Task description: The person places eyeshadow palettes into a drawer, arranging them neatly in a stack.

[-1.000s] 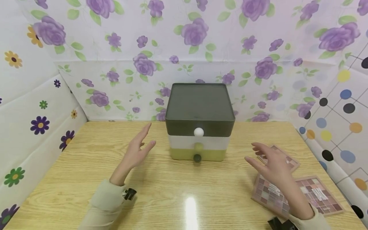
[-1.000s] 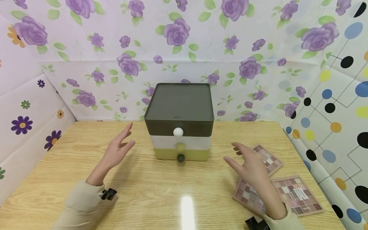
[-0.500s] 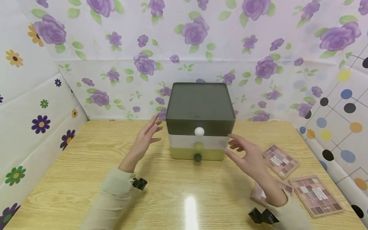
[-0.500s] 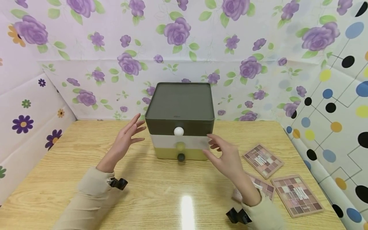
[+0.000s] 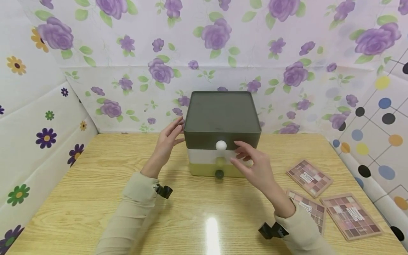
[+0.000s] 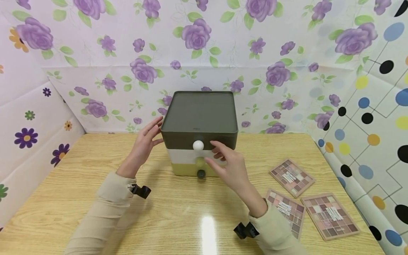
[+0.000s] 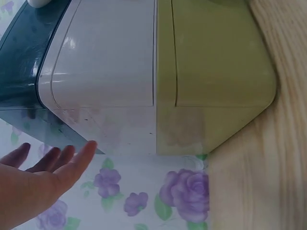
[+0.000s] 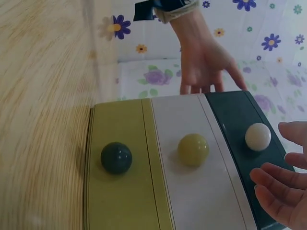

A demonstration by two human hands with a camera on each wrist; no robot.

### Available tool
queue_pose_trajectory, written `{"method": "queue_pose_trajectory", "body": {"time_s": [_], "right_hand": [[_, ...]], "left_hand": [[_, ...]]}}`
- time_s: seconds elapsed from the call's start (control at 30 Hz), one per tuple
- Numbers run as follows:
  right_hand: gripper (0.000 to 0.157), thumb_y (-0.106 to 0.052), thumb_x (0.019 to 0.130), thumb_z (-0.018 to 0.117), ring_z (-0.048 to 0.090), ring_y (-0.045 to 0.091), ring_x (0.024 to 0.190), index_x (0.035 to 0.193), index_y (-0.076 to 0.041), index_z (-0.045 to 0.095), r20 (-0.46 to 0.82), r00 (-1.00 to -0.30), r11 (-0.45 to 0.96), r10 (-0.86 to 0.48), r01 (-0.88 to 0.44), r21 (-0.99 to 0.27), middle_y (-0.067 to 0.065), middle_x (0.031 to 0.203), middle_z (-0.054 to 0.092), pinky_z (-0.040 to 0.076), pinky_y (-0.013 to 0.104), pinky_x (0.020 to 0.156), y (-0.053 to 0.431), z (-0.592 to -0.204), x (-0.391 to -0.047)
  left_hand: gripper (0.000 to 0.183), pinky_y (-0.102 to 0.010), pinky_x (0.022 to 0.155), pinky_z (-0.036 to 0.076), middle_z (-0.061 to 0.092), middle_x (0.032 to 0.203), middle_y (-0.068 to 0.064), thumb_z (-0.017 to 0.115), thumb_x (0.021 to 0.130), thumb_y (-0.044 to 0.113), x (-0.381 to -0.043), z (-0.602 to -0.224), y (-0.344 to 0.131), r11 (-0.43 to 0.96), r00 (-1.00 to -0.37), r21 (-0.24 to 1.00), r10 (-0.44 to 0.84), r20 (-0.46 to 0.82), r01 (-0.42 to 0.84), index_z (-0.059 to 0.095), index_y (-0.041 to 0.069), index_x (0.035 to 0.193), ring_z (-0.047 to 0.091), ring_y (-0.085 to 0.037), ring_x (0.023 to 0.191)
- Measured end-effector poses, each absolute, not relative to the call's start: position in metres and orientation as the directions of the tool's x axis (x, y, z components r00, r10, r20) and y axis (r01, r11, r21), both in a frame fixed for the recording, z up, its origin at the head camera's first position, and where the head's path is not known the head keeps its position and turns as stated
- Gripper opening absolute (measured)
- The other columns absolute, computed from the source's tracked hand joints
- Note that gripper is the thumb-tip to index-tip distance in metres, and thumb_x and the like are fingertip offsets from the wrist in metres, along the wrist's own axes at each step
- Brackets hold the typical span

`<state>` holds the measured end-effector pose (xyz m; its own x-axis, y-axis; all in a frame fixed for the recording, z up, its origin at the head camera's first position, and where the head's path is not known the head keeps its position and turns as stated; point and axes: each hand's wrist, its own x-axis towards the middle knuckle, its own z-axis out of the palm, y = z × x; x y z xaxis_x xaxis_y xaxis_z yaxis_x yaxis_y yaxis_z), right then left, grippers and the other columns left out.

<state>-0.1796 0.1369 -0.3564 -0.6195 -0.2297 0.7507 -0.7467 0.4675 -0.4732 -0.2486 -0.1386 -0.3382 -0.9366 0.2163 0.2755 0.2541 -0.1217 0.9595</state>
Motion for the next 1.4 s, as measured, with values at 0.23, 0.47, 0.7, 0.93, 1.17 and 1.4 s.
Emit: {"method": "queue_pose_trajectory", "body": {"time_s": [0.23, 0.47, 0.7, 0.93, 1.17, 1.4], "right_hand": [[0.043, -0.005, 0.069, 0.075, 0.064, 0.018, 0.067, 0.109, 0.002, 0.061, 0.784, -0.572, 0.444, -0.24, -0.783, -0.436, 0.013, 0.082, 0.066, 0.05, 0.031, 0.057, 0.12, -0.351, -0.183], [0.037, -0.006, 0.069, 0.076, 0.064, 0.016, 0.061, 0.104, 0.0, 0.064, 0.787, -0.564, 0.445, -0.25, -0.789, -0.424, 0.013, 0.077, 0.066, 0.049, 0.028, 0.053, 0.108, -0.352, -0.187], [0.034, -0.006, 0.073, 0.073, 0.062, 0.015, 0.054, 0.105, -0.001, 0.063, 0.777, -0.588, 0.5, -0.225, -0.754, -0.426, 0.011, 0.075, 0.067, 0.048, 0.027, 0.049, 0.099, -0.351, -0.189], [0.024, -0.003, 0.076, 0.07, 0.059, 0.014, 0.052, 0.099, -0.001, 0.065, 0.786, -0.595, 0.513, -0.169, -0.734, -0.445, 0.011, 0.074, 0.067, 0.047, 0.025, 0.048, 0.096, -0.353, -0.19], [0.025, -0.004, 0.074, 0.072, 0.057, 0.011, 0.051, 0.098, -0.002, 0.066, 0.798, -0.581, 0.517, -0.163, -0.739, -0.432, 0.009, 0.072, 0.066, 0.046, 0.023, 0.047, 0.098, -0.354, -0.184], [0.024, -0.005, 0.075, 0.071, 0.056, 0.008, 0.051, 0.098, -0.003, 0.066, 0.8, -0.573, 0.507, -0.176, -0.75, -0.426, 0.007, 0.073, 0.067, 0.044, 0.018, 0.048, 0.099, -0.356, -0.176]], "left_hand": [[0.047, -0.024, 0.081, 0.044, 0.042, 0.133, -0.02, 0.048, 0.089, 0.007, -0.263, -0.329, -0.132, -0.107, -0.883, 0.908, 0.21, 0.42, 0.406, 0.04, -0.005, 0.133, 0.042, -0.023, 0.121], [0.052, -0.024, 0.08, 0.044, 0.038, 0.137, -0.02, 0.05, 0.085, 0.008, -0.269, -0.329, -0.131, -0.143, -0.877, 0.908, 0.238, 0.417, 0.393, 0.038, -0.006, 0.134, 0.038, -0.024, 0.123], [0.055, -0.029, 0.086, 0.041, 0.04, 0.134, -0.02, 0.048, 0.083, 0.012, -0.272, -0.337, -0.128, -0.186, -0.87, 0.894, 0.218, 0.442, 0.407, 0.037, -0.005, 0.134, 0.041, -0.022, 0.121], [0.056, -0.032, 0.089, 0.04, 0.04, 0.133, -0.021, 0.048, 0.083, 0.015, -0.274, -0.341, -0.125, -0.19, -0.865, 0.887, 0.208, 0.456, 0.422, 0.037, -0.005, 0.134, 0.041, -0.021, 0.12], [0.058, -0.029, 0.088, 0.039, 0.039, 0.135, -0.018, 0.048, 0.082, 0.018, -0.272, -0.34, -0.123, -0.166, -0.868, 0.888, 0.199, 0.456, 0.429, 0.037, -0.004, 0.134, 0.038, -0.02, 0.122], [0.059, -0.032, 0.091, 0.037, 0.036, 0.139, -0.016, 0.047, 0.082, 0.018, -0.273, -0.34, -0.124, -0.167, -0.87, 0.89, 0.198, 0.451, 0.424, 0.036, -0.004, 0.135, 0.035, -0.02, 0.126]]}}
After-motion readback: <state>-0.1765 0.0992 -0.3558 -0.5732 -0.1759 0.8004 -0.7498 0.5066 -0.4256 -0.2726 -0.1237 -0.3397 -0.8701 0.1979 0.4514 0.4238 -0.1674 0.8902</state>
